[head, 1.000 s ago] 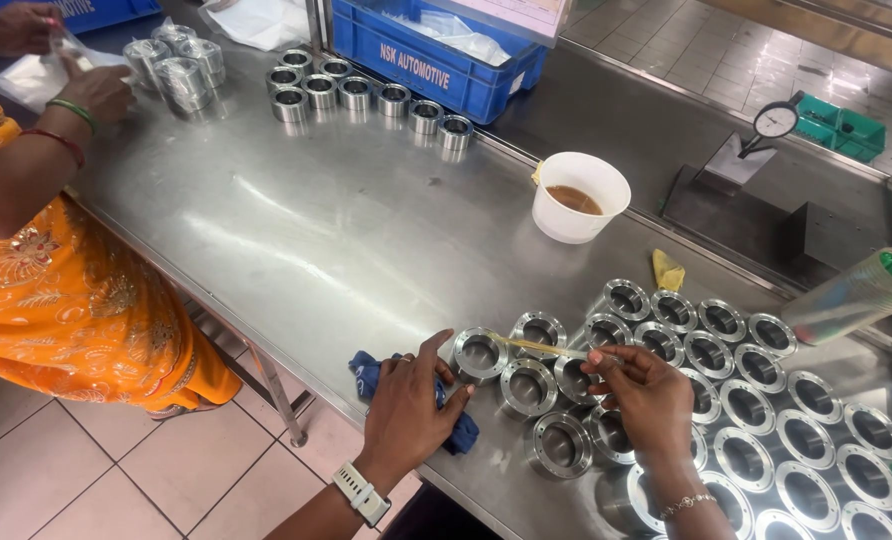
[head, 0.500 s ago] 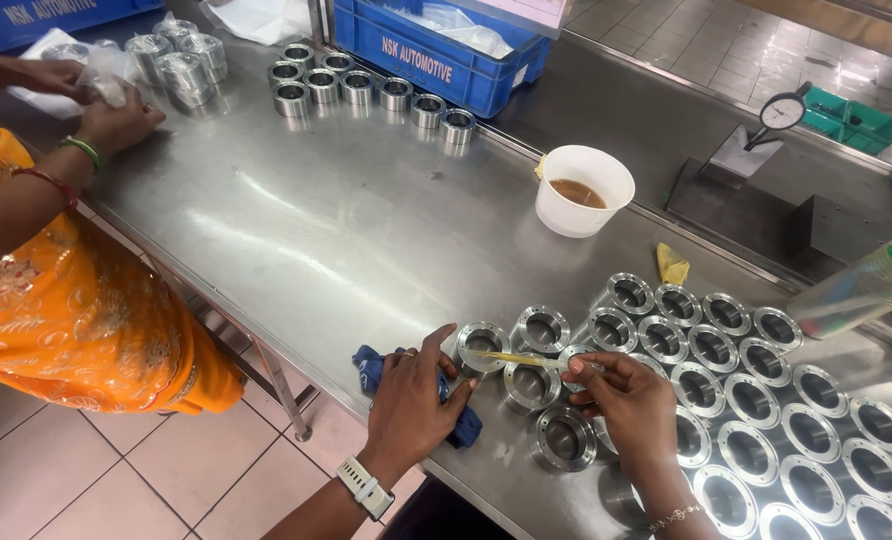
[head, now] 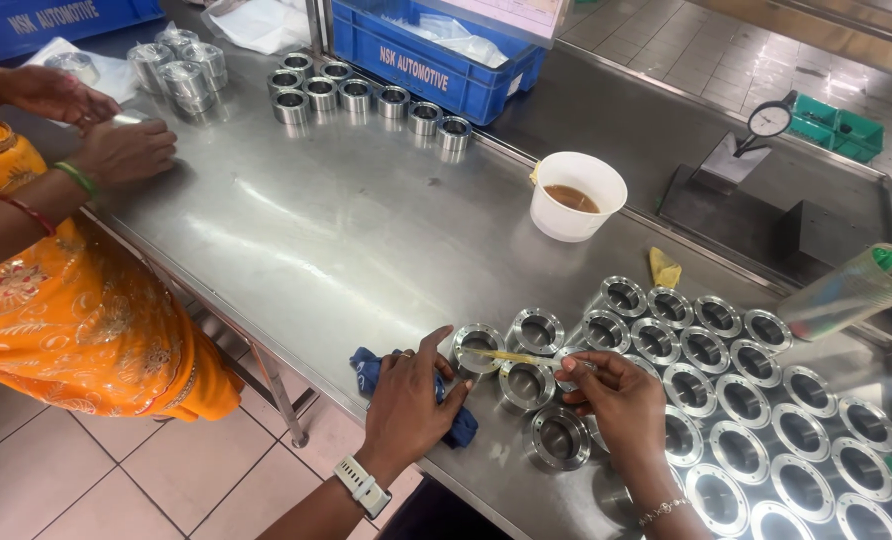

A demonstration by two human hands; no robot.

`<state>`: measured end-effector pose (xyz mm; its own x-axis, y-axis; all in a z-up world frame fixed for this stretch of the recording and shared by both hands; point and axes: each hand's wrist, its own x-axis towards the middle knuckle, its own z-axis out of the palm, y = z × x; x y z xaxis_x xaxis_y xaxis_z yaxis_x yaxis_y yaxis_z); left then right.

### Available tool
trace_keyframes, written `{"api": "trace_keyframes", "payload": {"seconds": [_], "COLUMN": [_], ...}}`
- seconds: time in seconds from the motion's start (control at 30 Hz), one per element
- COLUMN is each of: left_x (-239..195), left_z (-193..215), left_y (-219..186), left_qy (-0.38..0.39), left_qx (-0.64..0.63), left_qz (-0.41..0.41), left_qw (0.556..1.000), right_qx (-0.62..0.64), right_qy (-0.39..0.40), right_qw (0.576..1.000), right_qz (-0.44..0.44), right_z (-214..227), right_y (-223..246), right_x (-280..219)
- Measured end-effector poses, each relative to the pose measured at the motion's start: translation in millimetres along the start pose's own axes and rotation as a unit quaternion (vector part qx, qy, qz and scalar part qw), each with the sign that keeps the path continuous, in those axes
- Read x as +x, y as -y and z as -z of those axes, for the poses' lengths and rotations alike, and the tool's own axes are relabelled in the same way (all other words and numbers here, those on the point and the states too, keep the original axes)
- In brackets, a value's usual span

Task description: The recorder uses a marker to label or mark several circular metal rings and then uses a dipstick to apply fluid to them.

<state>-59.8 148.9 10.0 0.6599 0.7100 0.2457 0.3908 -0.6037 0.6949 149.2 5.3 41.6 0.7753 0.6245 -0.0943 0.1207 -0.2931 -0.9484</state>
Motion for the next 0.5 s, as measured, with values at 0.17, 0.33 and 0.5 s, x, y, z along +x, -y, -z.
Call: {"api": "trace_keyframes", "payload": {"seconds": [0.17,0.33,0.5], "left_x": [15,38,45], "left_z": [3,1,4], "left_y": [-4,-2,-7], "left_qy": [0.050,0.070,0.088], "left_qx": [0.037,0.117,0.151], "left_qz": [0.003,-0.044,-0.054], "left_qw": [0.998,0.990,0.983], "right_qx": [0.036,0.039,0.008], "right_qy": [-0.023,-0.022,-0.012], "right_qw": [0.999,0.998,0.999], "right_qz": [-0.023,-0.033,-0.032], "right_z": [23,39,39], "right_y": [5,-3,-1], "right_x": [-9,-8,-13]}}
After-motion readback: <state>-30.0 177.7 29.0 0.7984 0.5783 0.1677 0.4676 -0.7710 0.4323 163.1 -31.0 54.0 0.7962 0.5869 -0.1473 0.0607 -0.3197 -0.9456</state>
